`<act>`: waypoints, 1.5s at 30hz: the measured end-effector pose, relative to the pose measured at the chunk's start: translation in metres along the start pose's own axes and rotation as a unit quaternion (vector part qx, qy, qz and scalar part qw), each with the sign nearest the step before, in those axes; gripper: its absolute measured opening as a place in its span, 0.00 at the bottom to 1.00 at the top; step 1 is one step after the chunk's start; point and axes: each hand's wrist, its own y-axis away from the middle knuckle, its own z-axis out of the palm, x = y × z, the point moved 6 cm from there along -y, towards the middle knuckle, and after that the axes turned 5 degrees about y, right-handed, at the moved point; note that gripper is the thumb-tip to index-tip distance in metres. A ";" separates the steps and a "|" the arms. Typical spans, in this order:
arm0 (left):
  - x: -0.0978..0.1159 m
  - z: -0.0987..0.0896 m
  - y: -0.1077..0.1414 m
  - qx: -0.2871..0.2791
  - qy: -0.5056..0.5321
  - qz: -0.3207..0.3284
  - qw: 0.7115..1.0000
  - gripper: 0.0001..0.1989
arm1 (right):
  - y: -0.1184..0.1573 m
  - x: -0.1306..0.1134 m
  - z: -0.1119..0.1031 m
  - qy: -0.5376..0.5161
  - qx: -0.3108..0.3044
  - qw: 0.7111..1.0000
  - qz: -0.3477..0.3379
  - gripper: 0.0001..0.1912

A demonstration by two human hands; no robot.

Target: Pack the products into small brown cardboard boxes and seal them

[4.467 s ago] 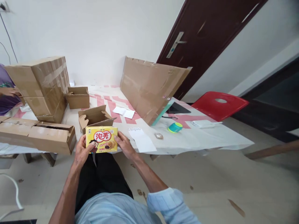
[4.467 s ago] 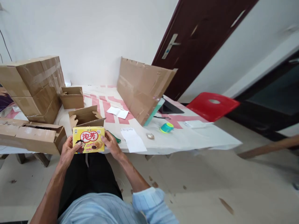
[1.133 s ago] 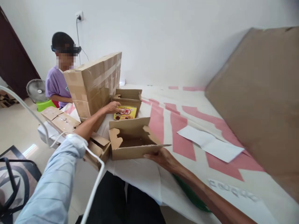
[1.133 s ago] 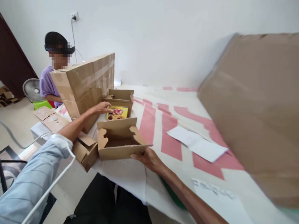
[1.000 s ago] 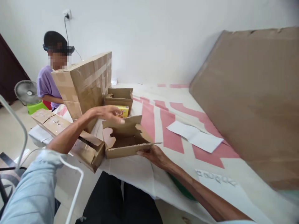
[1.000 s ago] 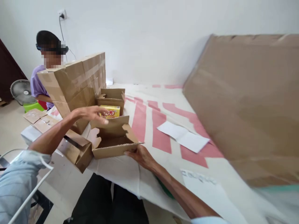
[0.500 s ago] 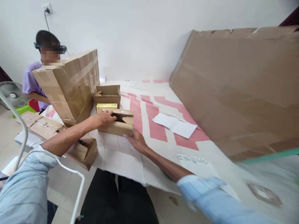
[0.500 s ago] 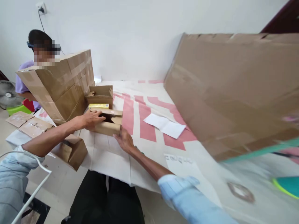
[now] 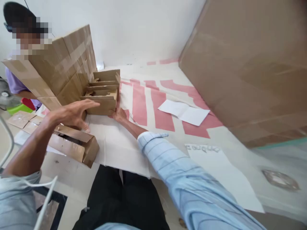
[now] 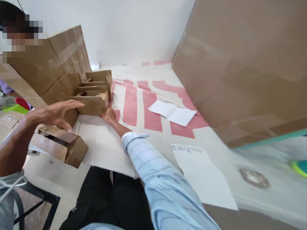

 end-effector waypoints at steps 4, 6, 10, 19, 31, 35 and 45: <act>-0.009 0.015 0.076 -0.067 0.018 -0.046 0.997 0.58 | -0.006 0.003 -0.007 0.031 0.026 0.996 0.080 0.25; -0.018 0.029 0.099 -0.063 -0.025 -0.058 0.996 0.59 | -0.002 0.001 -0.013 0.041 0.040 0.994 0.096 0.24; -0.035 0.057 0.114 -0.052 -0.147 -0.068 0.985 0.58 | 0.020 -0.006 -0.021 0.055 0.039 0.996 0.062 0.22; 0.004 0.090 0.076 0.002 -0.150 -0.012 0.989 0.53 | 0.114 -0.009 -0.059 -0.015 0.015 0.997 -0.068 0.15; 0.061 0.128 0.059 0.150 0.128 0.073 0.978 0.63 | 0.208 0.057 -0.189 -0.011 0.143 0.987 -0.072 0.17; -0.008 0.150 0.087 0.179 0.331 0.048 0.925 0.72 | 0.235 0.050 -0.197 -0.004 0.157 0.983 -0.094 0.18; -0.017 0.234 0.074 0.196 0.497 0.036 0.844 0.72 | 0.261 -0.043 -0.155 0.098 0.094 0.936 -0.324 0.08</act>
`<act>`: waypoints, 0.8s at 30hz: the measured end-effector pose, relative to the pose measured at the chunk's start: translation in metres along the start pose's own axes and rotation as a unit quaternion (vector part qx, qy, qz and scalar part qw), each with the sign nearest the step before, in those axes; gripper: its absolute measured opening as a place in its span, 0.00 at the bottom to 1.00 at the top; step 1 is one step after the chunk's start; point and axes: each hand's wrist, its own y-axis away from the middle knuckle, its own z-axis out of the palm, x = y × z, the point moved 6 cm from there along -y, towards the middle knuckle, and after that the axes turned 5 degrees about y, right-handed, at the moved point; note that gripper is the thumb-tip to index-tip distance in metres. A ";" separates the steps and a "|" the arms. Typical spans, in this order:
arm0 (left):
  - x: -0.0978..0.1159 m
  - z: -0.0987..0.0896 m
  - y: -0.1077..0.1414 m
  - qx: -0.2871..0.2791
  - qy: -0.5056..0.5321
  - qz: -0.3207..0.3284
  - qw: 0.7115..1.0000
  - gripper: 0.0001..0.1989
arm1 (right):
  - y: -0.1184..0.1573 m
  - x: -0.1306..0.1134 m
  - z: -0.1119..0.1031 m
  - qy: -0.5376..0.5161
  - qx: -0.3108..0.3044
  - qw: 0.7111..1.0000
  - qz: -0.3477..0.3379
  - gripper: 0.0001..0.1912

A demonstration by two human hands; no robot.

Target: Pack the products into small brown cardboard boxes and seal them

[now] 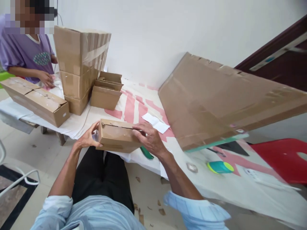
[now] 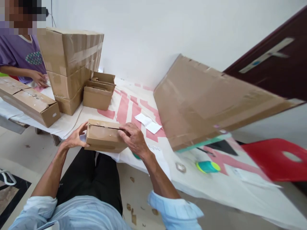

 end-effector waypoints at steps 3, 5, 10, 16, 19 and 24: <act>0.012 0.011 0.006 0.037 -0.028 0.035 0.998 0.66 | 0.007 0.014 -0.002 0.008 -0.004 1.000 0.016 0.09; 0.022 0.018 0.009 0.061 -0.046 0.054 0.996 0.63 | 0.013 0.023 -0.004 0.002 -0.006 0.999 0.035 0.09; 0.042 0.032 0.014 0.098 -0.105 0.064 0.988 0.56 | 0.024 0.031 -0.014 -0.002 0.016 0.998 0.054 0.11; 0.057 0.042 0.022 0.121 -0.155 0.091 0.976 0.47 | 0.032 0.040 -0.018 0.005 0.025 0.998 0.063 0.14; 0.062 0.048 0.022 0.134 -0.173 0.101 0.970 0.45 | 0.029 0.029 -0.028 0.042 0.087 0.994 0.054 0.12; 0.075 0.060 0.019 0.152 -0.203 0.103 0.962 0.46 | 0.011 -0.061 -0.039 0.108 0.123 0.980 -0.112 0.06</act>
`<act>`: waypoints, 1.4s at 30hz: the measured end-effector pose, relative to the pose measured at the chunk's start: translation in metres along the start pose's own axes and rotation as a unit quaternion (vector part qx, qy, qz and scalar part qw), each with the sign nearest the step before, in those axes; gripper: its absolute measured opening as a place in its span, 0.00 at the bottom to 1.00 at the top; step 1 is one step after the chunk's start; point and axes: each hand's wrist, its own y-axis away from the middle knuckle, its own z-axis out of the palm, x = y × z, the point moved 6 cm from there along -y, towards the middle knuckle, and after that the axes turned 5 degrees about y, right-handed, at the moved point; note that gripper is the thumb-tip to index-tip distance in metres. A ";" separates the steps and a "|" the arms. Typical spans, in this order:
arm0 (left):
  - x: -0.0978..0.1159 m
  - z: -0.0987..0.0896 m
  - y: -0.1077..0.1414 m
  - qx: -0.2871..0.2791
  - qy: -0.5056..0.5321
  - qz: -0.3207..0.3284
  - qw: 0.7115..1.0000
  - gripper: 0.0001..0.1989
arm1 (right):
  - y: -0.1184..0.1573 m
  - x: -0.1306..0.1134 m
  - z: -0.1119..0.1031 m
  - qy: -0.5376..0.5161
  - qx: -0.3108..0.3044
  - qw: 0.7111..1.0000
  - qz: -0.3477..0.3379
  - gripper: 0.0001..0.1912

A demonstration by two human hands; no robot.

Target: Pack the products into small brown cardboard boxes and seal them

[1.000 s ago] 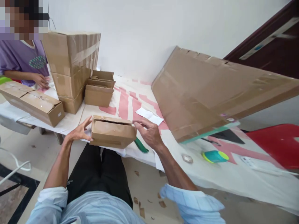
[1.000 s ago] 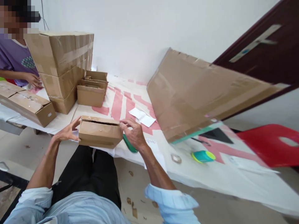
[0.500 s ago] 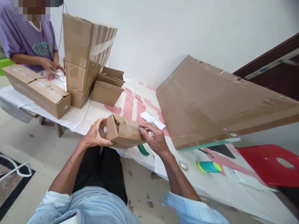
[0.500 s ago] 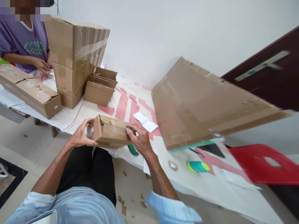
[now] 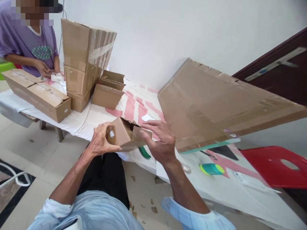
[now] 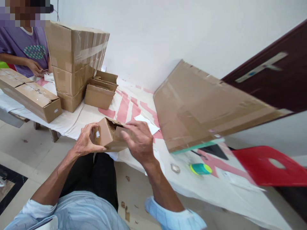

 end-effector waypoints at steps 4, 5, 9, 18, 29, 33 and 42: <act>0.016 0.007 -0.003 0.019 -0.017 0.009 1.000 0.43 | -0.025 -0.068 0.016 0.054 -0.121 0.976 -0.175 0.06; 0.019 0.008 -0.003 0.023 -0.020 0.012 0.999 0.41 | -0.028 -0.076 0.023 0.081 -0.150 0.964 -0.202 0.06; 0.027 0.014 -0.004 0.034 -0.027 0.024 0.999 0.39 | -0.030 -0.078 0.050 0.171 -0.254 0.921 -0.241 0.05; 0.031 0.017 -0.007 0.021 -0.021 0.016 0.999 0.41 | -0.027 -0.063 0.065 0.199 -0.298 0.901 -0.246 0.10; 0.038 0.019 -0.009 0.016 -0.024 0.032 0.999 0.43 | -0.029 -0.051 0.058 0.138 -0.215 0.946 -0.199 0.12; 0.037 0.019 -0.010 0.008 -0.034 0.023 0.999 0.44 | -0.039 -0.049 0.036 -0.010 -0.162 0.981 -0.108 0.14; 0.010 -0.004 -0.012 -0.037 -0.011 0.019 0.999 0.43 | -0.014 0.015 -0.039 -0.038 0.053 0.988 0.139 0.13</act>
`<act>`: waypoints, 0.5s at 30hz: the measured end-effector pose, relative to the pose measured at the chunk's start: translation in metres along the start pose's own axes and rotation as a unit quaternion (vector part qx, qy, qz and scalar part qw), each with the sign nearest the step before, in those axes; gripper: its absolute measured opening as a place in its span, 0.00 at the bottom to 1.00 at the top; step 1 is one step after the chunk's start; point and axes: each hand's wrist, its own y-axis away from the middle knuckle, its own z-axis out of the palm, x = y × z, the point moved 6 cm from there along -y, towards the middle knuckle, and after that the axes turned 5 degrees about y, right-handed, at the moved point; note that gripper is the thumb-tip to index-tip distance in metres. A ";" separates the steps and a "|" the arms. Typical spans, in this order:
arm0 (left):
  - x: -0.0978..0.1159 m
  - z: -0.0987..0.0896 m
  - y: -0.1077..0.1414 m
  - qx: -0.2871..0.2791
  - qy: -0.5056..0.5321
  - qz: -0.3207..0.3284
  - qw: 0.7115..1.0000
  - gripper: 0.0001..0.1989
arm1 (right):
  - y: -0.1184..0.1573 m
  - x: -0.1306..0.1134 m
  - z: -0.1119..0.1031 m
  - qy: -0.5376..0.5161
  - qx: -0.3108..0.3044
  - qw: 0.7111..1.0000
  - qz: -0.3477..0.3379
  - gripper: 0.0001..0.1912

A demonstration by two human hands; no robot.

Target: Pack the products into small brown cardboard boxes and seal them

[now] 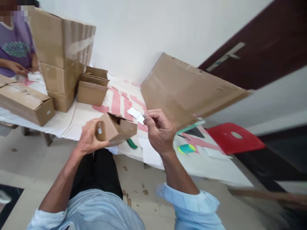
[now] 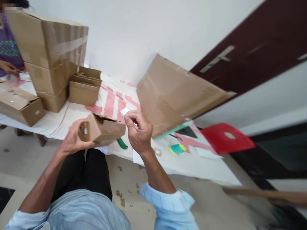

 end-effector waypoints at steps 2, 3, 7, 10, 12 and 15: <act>-0.015 -0.009 0.001 -0.013 0.027 -0.008 1.000 0.46 | 0.013 0.038 -0.018 0.047 0.031 0.998 0.023 0.12; -0.023 -0.012 0.001 -0.019 0.044 -0.006 0.999 0.46 | 0.022 0.059 -0.027 0.071 0.042 0.996 0.037 0.12; -0.052 -0.020 0.001 -0.015 0.090 -0.005 0.996 0.48 | 0.076 0.148 -0.060 0.165 0.050 0.977 0.128 0.11; -0.067 -0.022 0.002 0.005 0.092 -0.018 0.996 0.51 | 0.121 0.199 -0.068 0.205 0.005 0.956 0.208 0.10; -0.071 -0.024 0.002 0.017 0.088 -0.021 0.996 0.52 | 0.143 0.220 -0.065 0.216 -0.017 0.948 0.232 0.09; -0.071 -0.026 0.001 0.017 0.084 -0.017 0.996 0.49 | 0.159 0.238 -0.055 0.224 -0.031 0.943 0.246 0.09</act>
